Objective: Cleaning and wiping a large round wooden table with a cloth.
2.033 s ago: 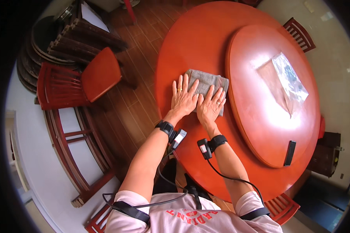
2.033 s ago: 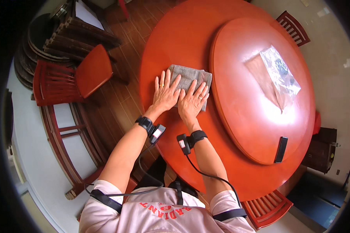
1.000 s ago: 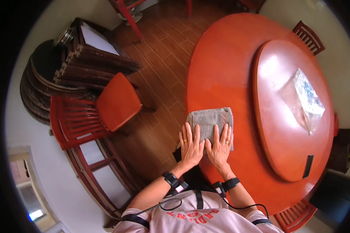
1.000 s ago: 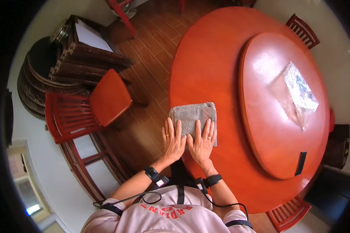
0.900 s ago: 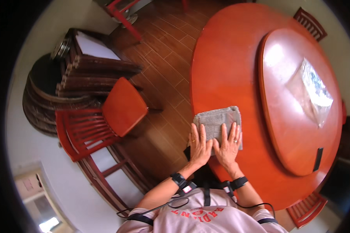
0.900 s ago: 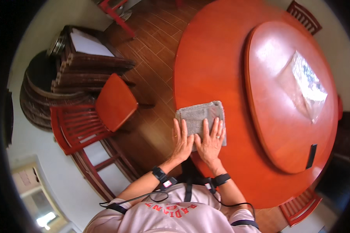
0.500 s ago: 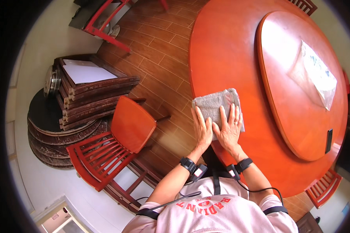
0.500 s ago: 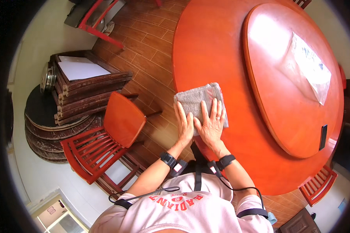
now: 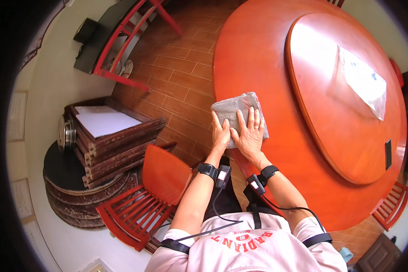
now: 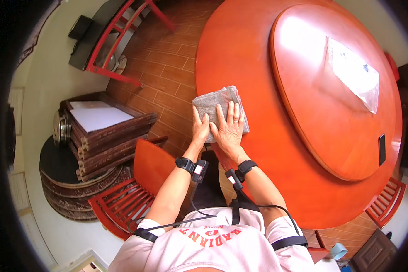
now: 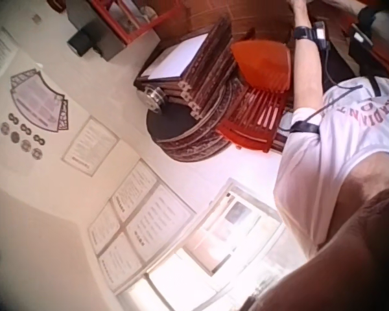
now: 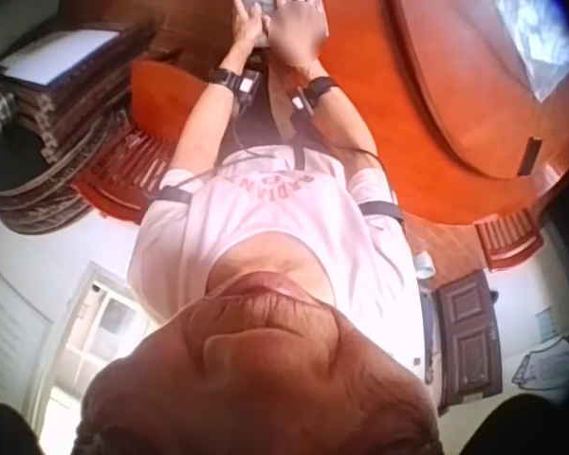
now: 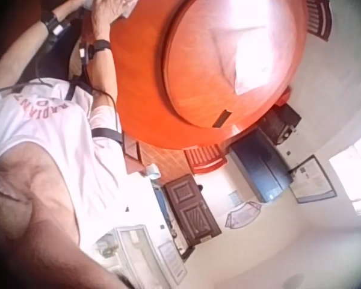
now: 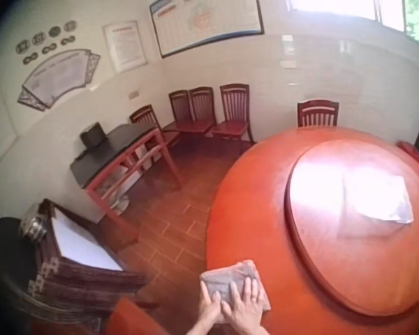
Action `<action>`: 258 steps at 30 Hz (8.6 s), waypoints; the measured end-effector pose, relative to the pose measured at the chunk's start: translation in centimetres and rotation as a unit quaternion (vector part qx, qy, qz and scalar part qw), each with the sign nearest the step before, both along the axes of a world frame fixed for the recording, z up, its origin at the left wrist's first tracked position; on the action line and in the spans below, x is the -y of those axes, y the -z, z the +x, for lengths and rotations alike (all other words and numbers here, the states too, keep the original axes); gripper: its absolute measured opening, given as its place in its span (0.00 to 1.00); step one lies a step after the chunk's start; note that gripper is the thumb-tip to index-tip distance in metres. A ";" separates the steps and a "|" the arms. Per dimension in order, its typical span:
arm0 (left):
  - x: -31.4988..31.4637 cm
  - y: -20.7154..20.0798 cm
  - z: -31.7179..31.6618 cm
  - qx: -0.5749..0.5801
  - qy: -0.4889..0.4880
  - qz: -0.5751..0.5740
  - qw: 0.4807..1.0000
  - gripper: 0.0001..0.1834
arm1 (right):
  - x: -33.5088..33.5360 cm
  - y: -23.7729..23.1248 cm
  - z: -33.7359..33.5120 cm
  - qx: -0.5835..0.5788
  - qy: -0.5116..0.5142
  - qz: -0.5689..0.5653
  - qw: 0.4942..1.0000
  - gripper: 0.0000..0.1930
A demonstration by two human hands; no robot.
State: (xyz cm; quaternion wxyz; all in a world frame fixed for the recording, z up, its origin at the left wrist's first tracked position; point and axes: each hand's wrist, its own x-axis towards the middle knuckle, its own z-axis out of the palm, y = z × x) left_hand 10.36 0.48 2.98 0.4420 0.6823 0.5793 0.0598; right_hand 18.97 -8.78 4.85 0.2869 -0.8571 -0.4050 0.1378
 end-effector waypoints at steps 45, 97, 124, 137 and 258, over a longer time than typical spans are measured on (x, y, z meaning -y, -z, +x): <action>0.8 8.6 4.4 -0.086 0.376 0.311 0.868 0.37 | 4.6 6.9 2.8 0.079 0.101 -0.018 0.992 0.33; 5.5 5.1 18.9 0.003 0.552 0.199 0.810 0.32 | 8.9 10.8 14.9 0.144 0.232 -0.143 0.951 0.42; 9.0 9.0 2.9 0.062 0.198 -0.043 0.977 0.41 | 9.1 8.4 -1.3 0.074 0.091 -0.077 0.990 0.35; 6.7 6.5 8.1 0.033 0.155 0.061 0.985 0.43 | 6.5 7.0 1.1 0.085 0.130 -0.085 0.984 0.33; 8.5 -1.9 31.4 0.102 0.732 0.158 0.655 0.41 | 14.5 0.6 25.9 0.120 0.376 -0.173 0.902 0.40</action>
